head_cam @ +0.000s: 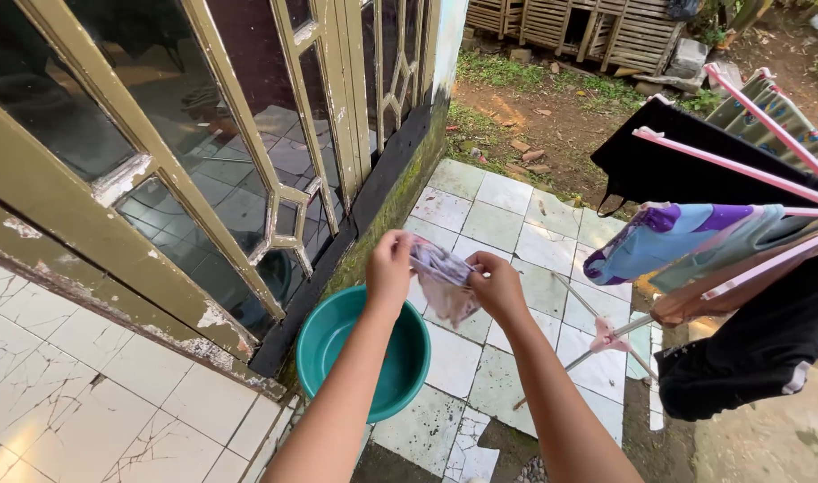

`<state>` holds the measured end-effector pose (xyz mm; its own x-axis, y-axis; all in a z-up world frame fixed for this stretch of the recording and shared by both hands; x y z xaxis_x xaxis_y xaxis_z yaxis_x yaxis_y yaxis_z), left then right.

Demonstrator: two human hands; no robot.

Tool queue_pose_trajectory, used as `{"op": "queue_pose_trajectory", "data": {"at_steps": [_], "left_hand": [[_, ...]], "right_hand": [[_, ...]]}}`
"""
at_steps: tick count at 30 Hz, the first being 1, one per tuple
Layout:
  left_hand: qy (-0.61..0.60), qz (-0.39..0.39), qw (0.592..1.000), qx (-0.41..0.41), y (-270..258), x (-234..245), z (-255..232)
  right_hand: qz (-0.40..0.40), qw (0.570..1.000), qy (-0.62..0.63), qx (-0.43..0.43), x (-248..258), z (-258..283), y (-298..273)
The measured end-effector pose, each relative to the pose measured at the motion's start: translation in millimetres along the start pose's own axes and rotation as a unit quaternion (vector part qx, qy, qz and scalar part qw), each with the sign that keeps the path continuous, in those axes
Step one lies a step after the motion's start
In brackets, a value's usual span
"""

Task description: Hanging wet clothes on a circular laundry rack.

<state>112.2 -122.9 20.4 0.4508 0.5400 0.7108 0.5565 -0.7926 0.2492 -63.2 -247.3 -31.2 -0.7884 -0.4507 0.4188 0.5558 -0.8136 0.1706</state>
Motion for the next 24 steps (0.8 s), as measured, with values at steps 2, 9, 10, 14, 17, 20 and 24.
{"op": "queue_pose_trajectory", "data": {"at_steps": [2,9,10,14,17,20,24], "left_hand": [[-0.482,0.006,0.871,0.096,33,-48,59],[-0.768,0.241,0.574,0.153,20,-28,-10],[-0.735,0.309,0.59,0.129,16,-30,-13],[-0.545,0.607,0.577,0.051,-23,-57,-5],[-0.074,0.664,0.744,-0.004,-35,-83,15],[0.278,0.614,0.728,-0.125,-25,-100,18],[0.272,0.614,0.732,-0.114,-19,-127,12]], "right_hand": [[0.011,1.0,0.008,-0.024,4,-14,17],[0.074,0.916,0.311,-0.243,-4,-52,49],[0.091,0.853,0.44,-0.264,-9,-53,54],[0.186,0.782,0.564,-0.188,13,-3,71],[0.351,0.858,0.374,-0.041,40,99,40],[0.45,0.858,0.241,0.047,37,129,36],[0.417,0.89,0.168,0.08,28,116,58]]}}
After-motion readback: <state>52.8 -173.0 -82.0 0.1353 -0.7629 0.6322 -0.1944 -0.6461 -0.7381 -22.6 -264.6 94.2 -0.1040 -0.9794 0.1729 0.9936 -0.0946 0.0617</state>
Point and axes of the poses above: each hand's wrist, its own y-axis towards the middle knuckle, its own x-axis out of the back of the hand, z = x × y, the point moved 10 cm from there along y, towards the middle knuckle, and after that the axes turned 7 degrees about z, right-handed, at the moved point
